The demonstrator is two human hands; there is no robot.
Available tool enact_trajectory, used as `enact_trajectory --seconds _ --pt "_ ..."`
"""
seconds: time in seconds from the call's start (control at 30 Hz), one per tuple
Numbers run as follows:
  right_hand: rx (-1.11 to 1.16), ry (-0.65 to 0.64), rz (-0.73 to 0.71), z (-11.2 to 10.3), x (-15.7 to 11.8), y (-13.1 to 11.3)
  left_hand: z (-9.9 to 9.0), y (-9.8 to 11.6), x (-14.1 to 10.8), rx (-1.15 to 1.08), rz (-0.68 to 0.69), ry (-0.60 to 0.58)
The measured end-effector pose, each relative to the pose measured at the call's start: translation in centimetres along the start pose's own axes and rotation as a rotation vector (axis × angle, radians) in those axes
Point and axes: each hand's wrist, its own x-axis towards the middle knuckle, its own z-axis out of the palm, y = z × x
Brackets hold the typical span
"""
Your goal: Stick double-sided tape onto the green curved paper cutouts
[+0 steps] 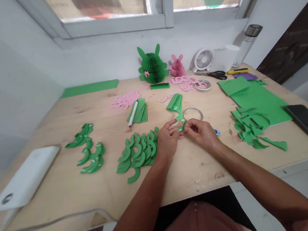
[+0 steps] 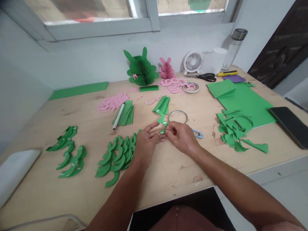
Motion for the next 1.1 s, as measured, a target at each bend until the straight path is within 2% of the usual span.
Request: enact_trajectory --seconds 0.17,0.33,0.53,0.73,1.1 --pt "0.126 0.094 0.001 -0.1 0.3 0.7 0.2 0.4 0.0 -0.069 -0.001 0.007" --pt "0.281 0.037 0.033 0.0 0.5 0.7 0.3 0.5 -0.2 -0.11 -0.007 -0.029" --pt "0.41 0.07 0.107 0.0 0.7 0.5 0.3 0.6 -0.3 -0.116 0.002 -0.036" --pt "0.581 0.034 0.164 -0.1 0.7 0.0 0.3 0.7 -0.5 -0.125 -0.001 -0.055" --pt "0.649 0.082 0.187 -0.5 0.7 -0.1 0.2 1.1 -0.8 -0.114 -0.08 -0.081"
